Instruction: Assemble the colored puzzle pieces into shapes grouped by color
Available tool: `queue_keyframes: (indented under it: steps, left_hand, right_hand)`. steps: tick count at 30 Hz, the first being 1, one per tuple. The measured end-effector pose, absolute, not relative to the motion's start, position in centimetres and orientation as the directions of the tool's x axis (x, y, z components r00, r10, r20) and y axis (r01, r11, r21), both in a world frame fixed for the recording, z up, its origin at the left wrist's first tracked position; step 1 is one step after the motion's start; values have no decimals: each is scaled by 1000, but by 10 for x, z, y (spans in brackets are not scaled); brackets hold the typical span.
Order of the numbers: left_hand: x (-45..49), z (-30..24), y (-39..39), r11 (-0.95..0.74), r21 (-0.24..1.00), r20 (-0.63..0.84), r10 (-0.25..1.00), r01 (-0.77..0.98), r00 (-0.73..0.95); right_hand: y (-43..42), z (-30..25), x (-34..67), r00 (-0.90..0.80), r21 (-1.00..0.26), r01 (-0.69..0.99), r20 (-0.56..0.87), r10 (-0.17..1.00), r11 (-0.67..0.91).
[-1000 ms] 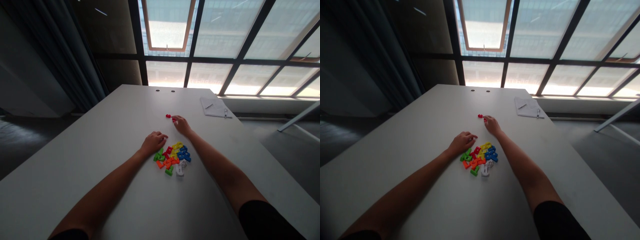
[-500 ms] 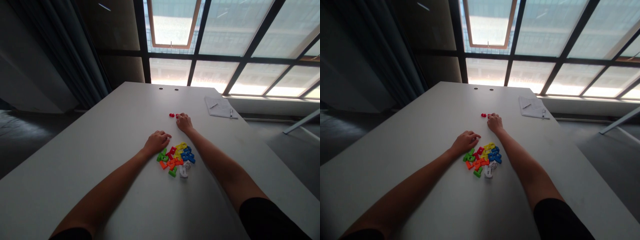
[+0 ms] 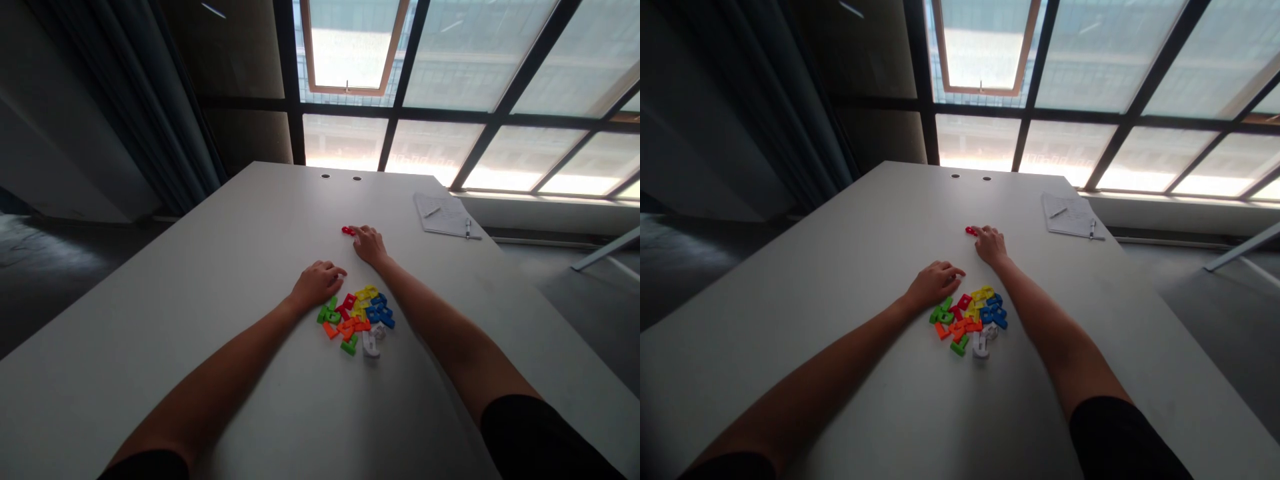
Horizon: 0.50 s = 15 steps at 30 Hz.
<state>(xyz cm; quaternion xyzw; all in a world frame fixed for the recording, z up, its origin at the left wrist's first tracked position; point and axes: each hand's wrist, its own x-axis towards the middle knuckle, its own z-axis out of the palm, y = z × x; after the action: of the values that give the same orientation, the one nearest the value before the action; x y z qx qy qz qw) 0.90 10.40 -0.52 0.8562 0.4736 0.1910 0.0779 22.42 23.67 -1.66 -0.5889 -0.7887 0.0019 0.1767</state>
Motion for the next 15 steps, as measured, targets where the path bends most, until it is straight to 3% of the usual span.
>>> queue_keyframes:
  steps: [15]
  left_hand:
    - [9, -3, 103, -534, 315, 244, 845, 785, 477]
  right_hand:
    - [243, -18, 219, -275, -180, 928, 263, 925, 327]
